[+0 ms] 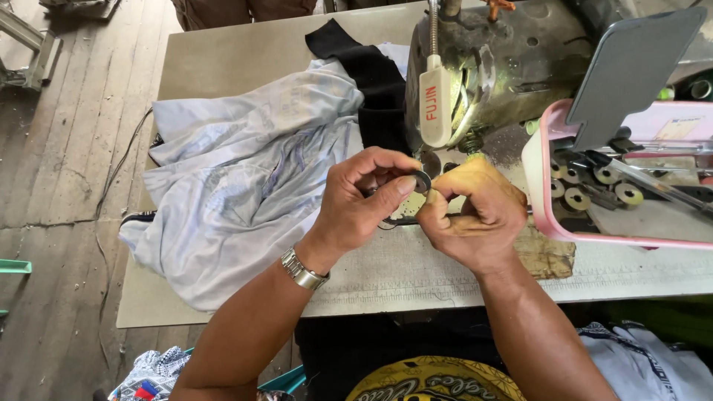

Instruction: Examining a small elastic loop and searching for parts in a tray at a sewing workstation.

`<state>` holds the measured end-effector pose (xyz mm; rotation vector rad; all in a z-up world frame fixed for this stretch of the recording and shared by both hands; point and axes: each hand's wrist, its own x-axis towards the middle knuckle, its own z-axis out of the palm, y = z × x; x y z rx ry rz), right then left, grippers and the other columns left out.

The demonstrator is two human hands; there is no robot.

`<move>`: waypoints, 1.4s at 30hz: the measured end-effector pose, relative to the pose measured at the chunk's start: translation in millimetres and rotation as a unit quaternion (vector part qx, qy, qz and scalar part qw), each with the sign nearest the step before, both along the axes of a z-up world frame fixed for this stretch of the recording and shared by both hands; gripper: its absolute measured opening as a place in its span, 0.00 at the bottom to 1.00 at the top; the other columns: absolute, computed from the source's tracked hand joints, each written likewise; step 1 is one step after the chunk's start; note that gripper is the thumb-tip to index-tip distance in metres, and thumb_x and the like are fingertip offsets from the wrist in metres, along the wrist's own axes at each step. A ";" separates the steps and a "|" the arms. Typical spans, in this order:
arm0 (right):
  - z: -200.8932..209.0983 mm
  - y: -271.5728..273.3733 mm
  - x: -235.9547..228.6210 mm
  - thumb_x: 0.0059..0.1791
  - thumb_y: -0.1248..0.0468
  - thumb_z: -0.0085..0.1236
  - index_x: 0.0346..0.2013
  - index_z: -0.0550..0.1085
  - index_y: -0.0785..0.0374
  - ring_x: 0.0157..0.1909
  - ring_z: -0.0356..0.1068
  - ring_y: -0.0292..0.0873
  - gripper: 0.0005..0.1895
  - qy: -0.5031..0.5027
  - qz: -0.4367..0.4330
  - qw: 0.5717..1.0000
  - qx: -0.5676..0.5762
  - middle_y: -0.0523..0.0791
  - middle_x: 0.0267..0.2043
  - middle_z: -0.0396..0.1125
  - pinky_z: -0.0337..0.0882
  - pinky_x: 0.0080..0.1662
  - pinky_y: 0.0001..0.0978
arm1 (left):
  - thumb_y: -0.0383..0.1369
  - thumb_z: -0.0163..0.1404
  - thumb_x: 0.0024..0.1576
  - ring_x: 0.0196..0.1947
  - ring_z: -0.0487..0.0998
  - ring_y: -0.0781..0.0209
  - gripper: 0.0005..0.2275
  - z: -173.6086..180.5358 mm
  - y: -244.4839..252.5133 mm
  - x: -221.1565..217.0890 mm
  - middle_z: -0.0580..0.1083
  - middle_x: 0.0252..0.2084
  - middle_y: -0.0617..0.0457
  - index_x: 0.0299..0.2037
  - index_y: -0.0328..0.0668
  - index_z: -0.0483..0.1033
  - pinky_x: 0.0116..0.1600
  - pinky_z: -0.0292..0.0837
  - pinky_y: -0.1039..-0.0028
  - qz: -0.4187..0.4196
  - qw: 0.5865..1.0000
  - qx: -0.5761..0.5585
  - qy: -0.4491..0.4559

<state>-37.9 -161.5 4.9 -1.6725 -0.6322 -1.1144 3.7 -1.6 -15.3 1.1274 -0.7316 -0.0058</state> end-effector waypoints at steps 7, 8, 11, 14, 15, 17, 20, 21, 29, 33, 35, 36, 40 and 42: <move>-3.9 -2.4 1.0 0.44 0.81 0.59 0.24 0.74 0.68 0.21 0.62 0.44 0.08 0.018 0.033 0.999 0.023 0.50 0.22 0.64 0.66 0.28 0.34 | 0.22 0.52 0.62 0.22 0.71 0.77 0.08 -5.2 -1.1 -0.5 0.79 0.36 0.40 0.50 0.27 0.76 0.26 0.67 0.87 -0.058 0.995 -0.042 0.067; -3.7 -2.5 0.7 0.44 0.81 0.59 0.24 0.74 0.68 0.21 0.62 0.44 0.08 0.018 0.033 0.999 0.023 0.50 0.22 0.64 0.66 0.28 0.34 | 0.22 0.52 0.62 0.22 0.71 0.77 0.08 -5.8 -1.1 -0.1 0.79 0.36 0.40 0.50 0.27 0.76 0.26 0.67 0.87 -0.059 0.995 -0.041 0.067; -2.6 -2.7 -0.5 0.44 0.80 0.59 0.24 0.74 0.67 0.21 0.62 0.44 0.08 0.027 0.032 0.999 0.026 0.49 0.21 0.63 0.66 0.27 0.35 | 0.22 0.51 0.62 0.21 0.70 0.76 0.08 -8.8 -1.9 1.7 0.79 0.35 0.40 0.50 0.28 0.76 0.25 0.68 0.86 -0.074 0.994 -0.040 0.071; -0.6 -0.8 -1.4 0.44 0.79 0.58 0.25 0.74 0.67 0.20 0.60 0.40 0.07 0.046 0.036 0.998 0.030 0.50 0.22 0.65 0.64 0.26 0.31 | 0.21 0.49 0.62 0.21 0.69 0.77 0.08 -14.0 -2.4 3.7 0.79 0.36 0.40 0.51 0.29 0.75 0.25 0.68 0.86 -0.077 0.993 -0.031 0.081; -0.3 0.2 -1.6 0.44 0.80 0.58 0.24 0.74 0.68 0.20 0.62 0.41 0.07 0.049 0.047 0.997 0.041 0.51 0.22 0.65 0.65 0.26 0.31 | 0.21 0.49 0.62 0.20 0.69 0.76 0.09 -15.5 -2.5 4.0 0.78 0.35 0.39 0.51 0.28 0.75 0.25 0.68 0.86 -0.086 0.991 -0.041 0.097; 1.0 1.2 -2.4 0.43 0.81 0.58 0.24 0.73 0.69 0.21 0.64 0.42 0.07 0.052 0.058 0.996 0.051 0.51 0.22 0.66 0.66 0.26 0.31 | 0.21 0.49 0.63 0.20 0.68 0.76 0.09 -17.1 -2.9 4.9 0.78 0.35 0.38 0.51 0.27 0.74 0.25 0.67 0.86 -0.096 0.988 -0.051 0.113; 1.9 0.1 -3.6 0.44 0.80 0.58 0.25 0.74 0.70 0.22 0.64 0.39 0.06 0.065 0.079 0.992 0.067 0.51 0.22 0.67 0.67 0.26 0.30 | 0.21 0.49 0.63 0.20 0.68 0.76 0.09 -17.7 -2.3 6.4 0.78 0.36 0.39 0.52 0.27 0.74 0.25 0.67 0.86 -0.102 0.986 -0.052 0.120; 1.1 -1.2 -3.6 0.44 0.80 0.57 0.25 0.73 0.70 0.22 0.65 0.39 0.05 0.073 0.088 0.991 0.067 0.51 0.23 0.67 0.67 0.27 0.30 | 0.21 0.49 0.63 0.20 0.67 0.76 0.09 -17.7 -1.8 6.7 0.77 0.36 0.39 0.52 0.27 0.73 0.24 0.67 0.86 -0.102 0.985 -0.063 0.127; -9.4 -1.6 -2.1 0.48 0.80 0.56 0.37 0.74 0.79 0.25 0.71 0.42 0.03 0.069 0.121 0.985 0.100 0.55 0.29 0.68 0.74 0.28 0.30 | 0.22 0.50 0.63 0.20 0.66 0.78 0.08 -13.4 -3.1 7.3 0.77 0.38 0.42 0.51 0.29 0.75 0.24 0.66 0.86 -0.078 0.992 -0.056 0.084; -11.0 -0.8 -1.6 0.48 0.79 0.58 0.37 0.73 0.81 0.28 0.73 0.44 0.05 0.060 0.119 0.986 0.101 0.57 0.32 0.68 0.77 0.31 0.33 | 0.23 0.53 0.61 0.21 0.67 0.75 0.09 19.1 -0.7 -2.9 0.77 0.40 0.41 0.51 0.31 0.77 0.24 0.67 0.84 0.020 0.999 0.027 -0.031; -12.5 -0.7 -1.7 0.48 0.79 0.59 0.37 0.73 0.81 0.30 0.73 0.45 0.06 0.058 0.114 0.987 0.099 0.58 0.33 0.68 0.77 0.31 0.34 | 0.24 0.55 0.60 0.21 0.67 0.74 0.08 26.6 -0.2 -5.9 0.78 0.40 0.42 0.49 0.33 0.78 0.24 0.67 0.82 0.064 0.992 0.061 -0.085; -13.1 -1.1 -1.4 0.47 0.80 0.59 0.37 0.72 0.82 0.31 0.75 0.48 0.06 0.056 0.116 0.986 0.101 0.59 0.33 0.68 0.78 0.33 0.35 | 0.24 0.57 0.59 0.22 0.68 0.75 0.09 24.7 -0.1 -5.6 0.78 0.42 0.44 0.48 0.34 0.79 0.24 0.66 0.83 0.088 0.987 0.075 -0.107; -13.9 -1.9 -2.1 0.46 0.81 0.60 0.38 0.72 0.83 0.34 0.77 0.53 0.07 0.054 0.120 0.987 0.096 0.61 0.34 0.70 0.80 0.36 0.39 | 0.21 0.59 0.56 0.22 0.69 0.75 0.08 24.5 -0.6 -6.5 0.77 0.42 0.48 0.45 0.36 0.81 0.24 0.66 0.84 0.147 0.975 0.073 -0.153; -11.8 -1.4 -2.2 0.47 0.80 0.60 0.37 0.73 0.83 0.34 0.77 0.53 0.07 0.052 0.114 0.988 0.088 0.61 0.34 0.70 0.80 0.36 0.39 | 0.21 0.59 0.56 0.23 0.68 0.75 0.08 27.0 0.4 -7.0 0.77 0.42 0.48 0.44 0.37 0.82 0.25 0.67 0.83 0.155 0.972 0.070 -0.165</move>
